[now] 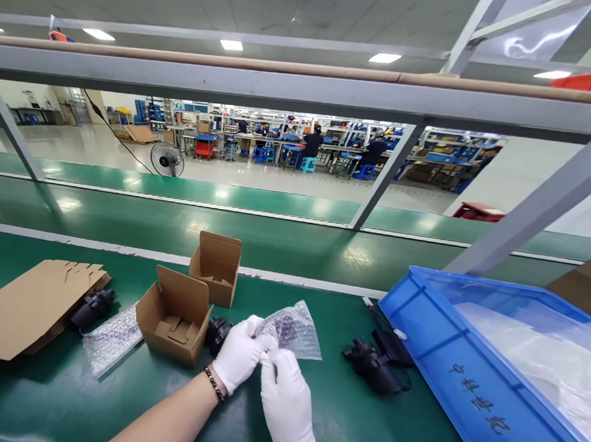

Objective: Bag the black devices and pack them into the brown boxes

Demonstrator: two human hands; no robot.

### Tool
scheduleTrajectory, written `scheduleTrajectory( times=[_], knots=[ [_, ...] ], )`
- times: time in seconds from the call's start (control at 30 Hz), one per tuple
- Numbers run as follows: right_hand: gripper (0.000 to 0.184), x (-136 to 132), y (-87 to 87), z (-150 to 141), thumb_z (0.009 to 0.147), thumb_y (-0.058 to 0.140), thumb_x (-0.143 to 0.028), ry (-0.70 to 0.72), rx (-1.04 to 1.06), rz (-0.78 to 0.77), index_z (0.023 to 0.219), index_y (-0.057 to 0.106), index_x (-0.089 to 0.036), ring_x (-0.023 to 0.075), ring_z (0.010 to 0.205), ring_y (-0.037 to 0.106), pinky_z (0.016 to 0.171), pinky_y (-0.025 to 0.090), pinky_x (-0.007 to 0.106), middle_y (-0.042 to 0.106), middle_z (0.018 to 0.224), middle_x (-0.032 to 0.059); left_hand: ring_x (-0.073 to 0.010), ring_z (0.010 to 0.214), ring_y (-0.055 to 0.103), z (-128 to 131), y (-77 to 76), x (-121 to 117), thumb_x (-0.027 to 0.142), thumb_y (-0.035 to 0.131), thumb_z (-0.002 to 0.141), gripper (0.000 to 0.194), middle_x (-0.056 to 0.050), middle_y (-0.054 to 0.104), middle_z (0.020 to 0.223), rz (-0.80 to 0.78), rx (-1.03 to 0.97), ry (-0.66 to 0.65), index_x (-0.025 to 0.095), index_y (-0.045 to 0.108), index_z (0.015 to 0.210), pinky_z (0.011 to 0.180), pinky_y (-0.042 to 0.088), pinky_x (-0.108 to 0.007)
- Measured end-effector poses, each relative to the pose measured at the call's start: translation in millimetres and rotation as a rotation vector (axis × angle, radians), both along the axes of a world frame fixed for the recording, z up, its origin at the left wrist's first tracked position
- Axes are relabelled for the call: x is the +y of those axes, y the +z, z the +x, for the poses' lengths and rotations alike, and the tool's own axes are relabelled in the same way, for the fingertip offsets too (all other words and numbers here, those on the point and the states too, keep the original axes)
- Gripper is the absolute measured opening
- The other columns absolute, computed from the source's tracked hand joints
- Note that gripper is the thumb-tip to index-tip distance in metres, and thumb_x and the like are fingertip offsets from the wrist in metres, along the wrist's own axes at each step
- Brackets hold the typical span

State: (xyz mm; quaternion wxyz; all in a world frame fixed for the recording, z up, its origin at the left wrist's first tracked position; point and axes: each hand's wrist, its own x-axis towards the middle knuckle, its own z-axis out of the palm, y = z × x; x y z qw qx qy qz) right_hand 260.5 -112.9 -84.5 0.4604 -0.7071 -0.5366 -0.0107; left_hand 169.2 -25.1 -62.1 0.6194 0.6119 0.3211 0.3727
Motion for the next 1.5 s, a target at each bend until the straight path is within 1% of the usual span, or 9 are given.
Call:
scheduleTrajectory(
  times=[0.13,0.2,0.4,0.57,0.77,1.0,1.2,1.33,1.5],
  knots=[
    [0.035,6,4.8,4,0.091,0.043,-0.050,-0.082,0.090,-0.030,0.073,0.057,-0.023,0.0210,0.064,0.062,0.062,0.048,0.032,0.066,0.070,0.0041,-0.0125,0.059,0.057,-5,-3.2,6,0.017,0.057,0.077,0.008,0.002,0.062,0.071,0.039,0.122,-0.095,0.018,0.058,0.085,0.054,0.043,-0.023],
    [0.033,8,5.3,-2,0.090,0.045,-0.049,-0.063,0.096,-0.028,0.072,0.056,-0.024,0.0201,0.062,0.061,0.061,0.048,0.031,0.064,0.069,0.0032,-0.0119,0.052,0.050,-5,-3.1,9,0.015,0.055,0.077,0.006,0.004,0.054,0.060,0.061,0.171,-0.055,0.019,0.052,0.073,0.052,0.038,-0.023],
    [0.032,8,5.6,-11,0.088,0.045,-0.049,-0.012,0.119,-0.069,0.069,0.055,-0.024,0.0193,0.055,0.058,0.057,0.047,0.031,0.063,0.064,0.0020,-0.0149,0.064,0.038,-1,4.6,7,0.011,0.058,0.071,0.038,0.004,0.033,0.058,0.215,0.267,0.127,0.022,0.027,0.052,0.066,0.033,-0.029],
    [0.037,14,20.2,14,0.082,0.050,-0.059,-0.114,0.380,-0.145,0.077,0.059,-0.023,0.0216,0.059,0.063,0.057,0.048,0.031,0.067,0.066,0.0024,-0.0127,0.061,0.041,-12,10.2,9,0.004,0.060,0.065,0.022,0.006,0.044,0.064,0.238,0.240,-0.039,0.021,0.048,0.073,0.061,0.033,-0.025],
    [0.033,8,27.7,-8,0.085,0.050,-0.052,0.094,0.263,-0.119,0.073,0.061,-0.023,0.0218,0.068,0.062,0.068,0.048,0.033,0.068,0.074,0.0045,-0.0132,0.066,0.040,-6,4.0,5,0.003,0.053,0.071,0.027,0.004,0.042,0.065,0.243,0.202,0.081,0.021,0.036,0.061,0.063,0.031,-0.026],
    [0.039,11,26.3,8,0.084,0.050,-0.058,0.011,0.354,-0.063,0.082,0.063,-0.022,0.0254,0.079,0.064,0.073,0.049,0.035,0.070,0.083,0.0078,-0.0134,0.071,0.044,-9,3.8,7,0.001,0.058,0.064,0.023,0.003,0.047,0.075,0.245,0.153,0.063,0.020,0.045,0.067,0.069,0.035,-0.025],
    [0.033,7,16.7,-13,0.087,0.050,-0.050,0.195,0.311,-0.112,0.073,0.061,-0.022,0.0211,0.070,0.061,0.070,0.049,0.032,0.067,0.074,0.0041,-0.0119,0.057,0.034,-3,-1.6,8,0.000,0.053,0.064,0.034,0.005,0.034,0.059,0.185,0.085,0.167,0.021,0.029,0.054,0.055,0.027,-0.026],
    [0.028,-2,7.9,-26,0.085,0.053,-0.045,0.197,0.311,-0.134,0.071,0.062,-0.022,0.0203,0.060,0.058,0.063,0.047,0.032,0.066,0.067,0.0033,-0.0109,0.055,0.031,4,-6.2,4,0.007,0.054,0.069,0.036,0.006,0.030,0.058,0.137,0.007,0.258,0.022,0.024,0.055,0.053,0.026,-0.024],
    [0.031,-14,13.4,-7,0.084,0.063,-0.051,0.344,0.764,0.017,0.088,0.068,-0.021,0.0234,0.092,0.065,0.087,0.051,0.035,0.071,0.094,0.0070,-0.0125,0.064,0.045,3,-11.3,0,0.013,0.053,0.072,0.013,0.002,0.047,0.067,0.140,-0.063,0.216,0.020,0.044,0.065,0.061,0.036,-0.024]
  ],
)
